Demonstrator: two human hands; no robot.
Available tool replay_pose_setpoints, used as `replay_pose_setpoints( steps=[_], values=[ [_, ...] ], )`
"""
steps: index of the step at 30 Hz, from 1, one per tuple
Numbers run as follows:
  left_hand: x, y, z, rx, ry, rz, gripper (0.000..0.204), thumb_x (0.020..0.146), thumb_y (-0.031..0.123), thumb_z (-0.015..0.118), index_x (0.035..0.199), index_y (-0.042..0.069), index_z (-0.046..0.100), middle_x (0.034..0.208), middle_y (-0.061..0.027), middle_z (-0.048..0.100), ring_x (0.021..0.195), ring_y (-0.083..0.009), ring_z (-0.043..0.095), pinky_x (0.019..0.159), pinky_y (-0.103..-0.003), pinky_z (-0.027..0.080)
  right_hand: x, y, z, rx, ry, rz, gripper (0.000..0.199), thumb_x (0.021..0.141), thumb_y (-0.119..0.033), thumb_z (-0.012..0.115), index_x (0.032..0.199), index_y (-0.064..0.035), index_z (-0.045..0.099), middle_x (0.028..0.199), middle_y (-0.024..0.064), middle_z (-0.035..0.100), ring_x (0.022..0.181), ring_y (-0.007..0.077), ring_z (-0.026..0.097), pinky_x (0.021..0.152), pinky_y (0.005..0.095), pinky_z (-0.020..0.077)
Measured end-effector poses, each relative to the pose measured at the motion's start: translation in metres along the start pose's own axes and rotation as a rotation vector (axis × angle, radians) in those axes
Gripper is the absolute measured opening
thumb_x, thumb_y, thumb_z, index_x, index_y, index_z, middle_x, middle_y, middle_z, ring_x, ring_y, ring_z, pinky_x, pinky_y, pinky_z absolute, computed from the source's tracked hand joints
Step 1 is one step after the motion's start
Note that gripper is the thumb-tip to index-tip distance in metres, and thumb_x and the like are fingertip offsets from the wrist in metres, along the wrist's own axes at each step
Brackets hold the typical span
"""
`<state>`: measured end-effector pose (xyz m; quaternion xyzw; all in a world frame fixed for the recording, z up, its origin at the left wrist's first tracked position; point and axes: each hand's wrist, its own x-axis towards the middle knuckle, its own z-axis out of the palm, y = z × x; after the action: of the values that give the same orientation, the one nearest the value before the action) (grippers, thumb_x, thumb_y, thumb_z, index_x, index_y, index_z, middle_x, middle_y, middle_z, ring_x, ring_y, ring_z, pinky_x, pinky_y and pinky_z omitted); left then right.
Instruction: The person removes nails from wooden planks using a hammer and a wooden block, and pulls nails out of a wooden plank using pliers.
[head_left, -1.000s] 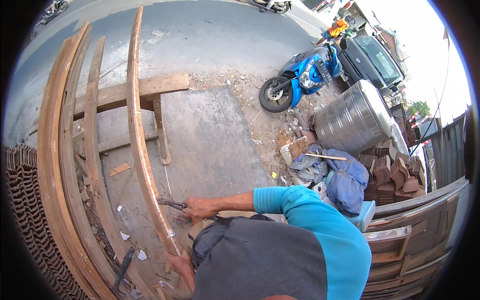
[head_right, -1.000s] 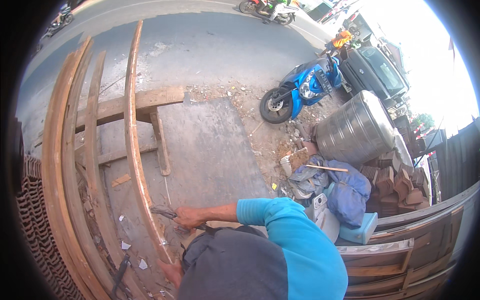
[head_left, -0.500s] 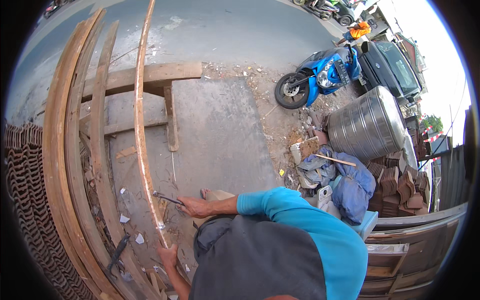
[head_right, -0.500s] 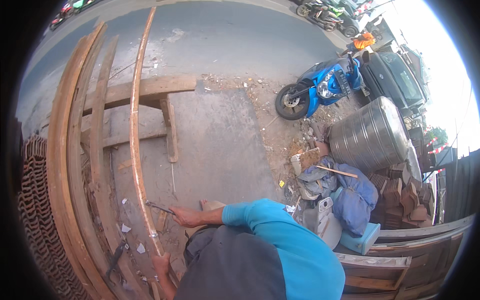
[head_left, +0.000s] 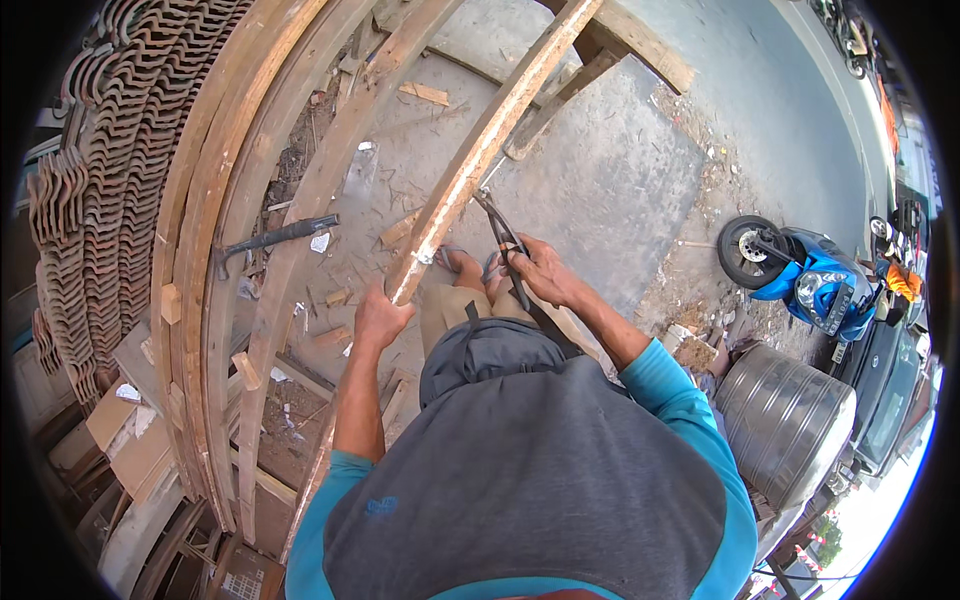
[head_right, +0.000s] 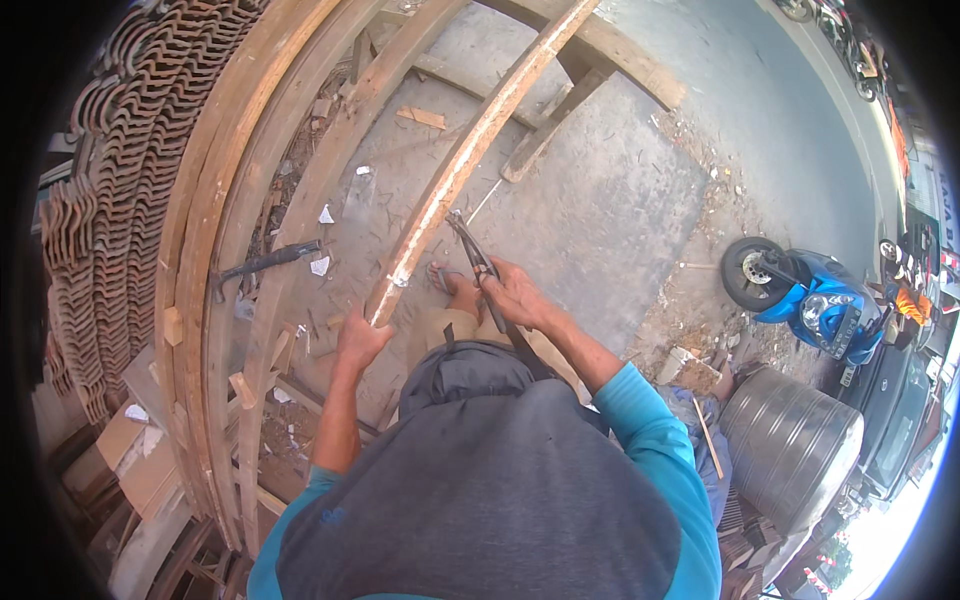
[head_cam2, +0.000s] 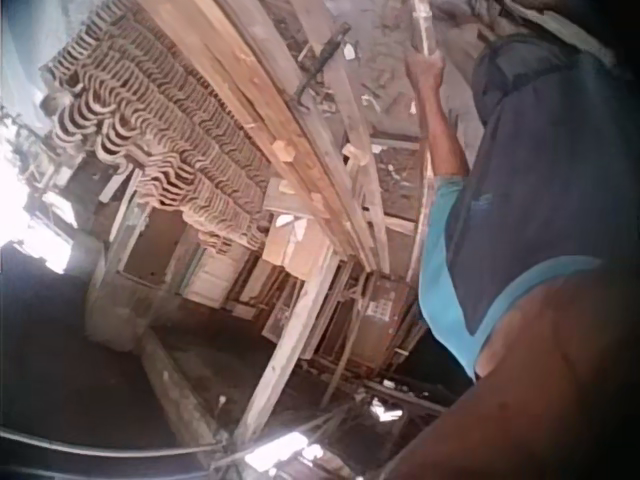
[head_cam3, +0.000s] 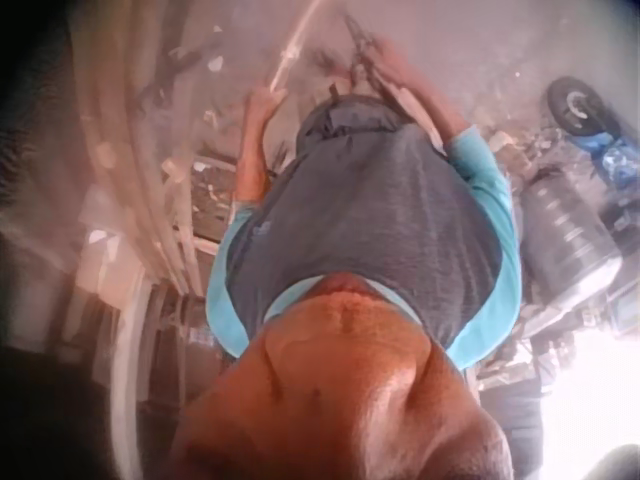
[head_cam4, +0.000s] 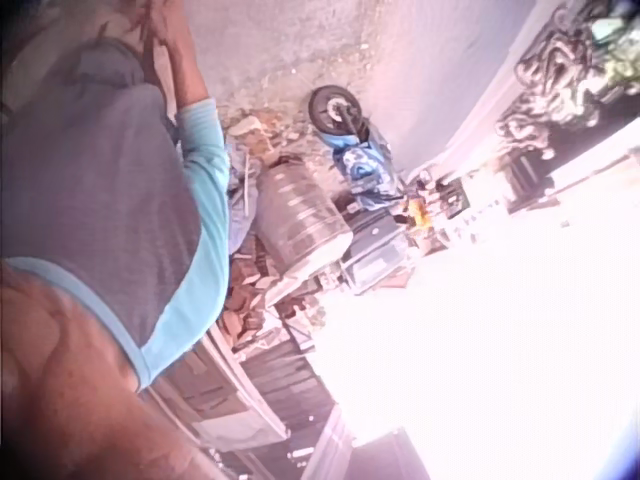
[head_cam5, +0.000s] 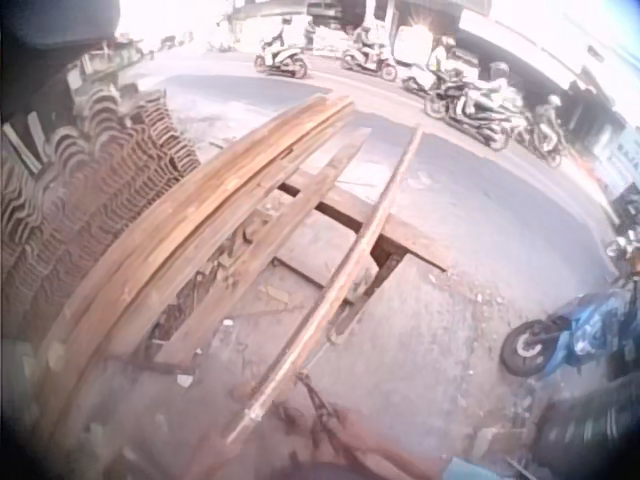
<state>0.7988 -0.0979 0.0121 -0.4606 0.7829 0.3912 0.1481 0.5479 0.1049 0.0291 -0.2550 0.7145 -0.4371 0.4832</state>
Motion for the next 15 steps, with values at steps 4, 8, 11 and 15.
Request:
replay_pose_setpoints(
  steps=[4,8,11,15],
  values=[
    [-0.007,0.005,0.009,0.067,0.068,-0.044,0.06,0.07,0.025,0.078,0.118,-0.001,0.053,0.107,-0.03,0.066,0.103,-0.0478,0.063,0.087,-0.052,0.051,0.009,-0.002,-0.03,-0.044,-0.025,0.15,0.037,0.097,-0.031,0.05,0.099,0.0039,0.062,0.082,0.016,0.068,0.083,0.0267,0.067,0.076,0.0413,0.0498],
    [-0.013,0.006,0.012,0.045,0.176,0.041,0.056,0.069,0.018,0.082,0.112,-0.001,0.052,0.103,-0.0284,0.065,0.101,-0.0471,0.063,0.086,-0.054,0.05,0.021,-0.014,-0.046,-0.084,-0.154,0.244,0.031,0.096,-0.023,0.048,0.111,0.0021,0.058,0.092,0.009,0.064,0.09,0.0196,0.069,0.08,0.0349,0.0553],
    [-0.014,0.008,0.012,0.116,0.239,0.066,0.053,0.068,0.016,0.081,0.109,0.0,0.052,0.104,-0.027,0.063,0.102,-0.046,0.061,0.087,-0.054,0.048,0.02,-0.035,-0.048,-0.071,-0.095,0.178,0.033,0.094,-0.027,0.05,0.094,0.0047,0.06,0.081,0.0131,0.065,0.078,0.0246,0.064,0.073,0.0411,0.0493],
    [-0.013,0.011,0.018,0.178,0.247,0.059,0.056,0.07,0.022,0.082,0.11,-0.001,0.051,0.107,-0.0264,0.062,0.104,-0.0468,0.059,0.09,-0.053,0.047,0.025,-0.06,-0.075,-0.364,-0.226,0.278,0.033,0.089,-0.027,0.051,0.097,0.003,0.063,0.084,0.0166,0.065,0.081,0.0285,0.068,0.073,0.0418,0.0501]
  ],
)
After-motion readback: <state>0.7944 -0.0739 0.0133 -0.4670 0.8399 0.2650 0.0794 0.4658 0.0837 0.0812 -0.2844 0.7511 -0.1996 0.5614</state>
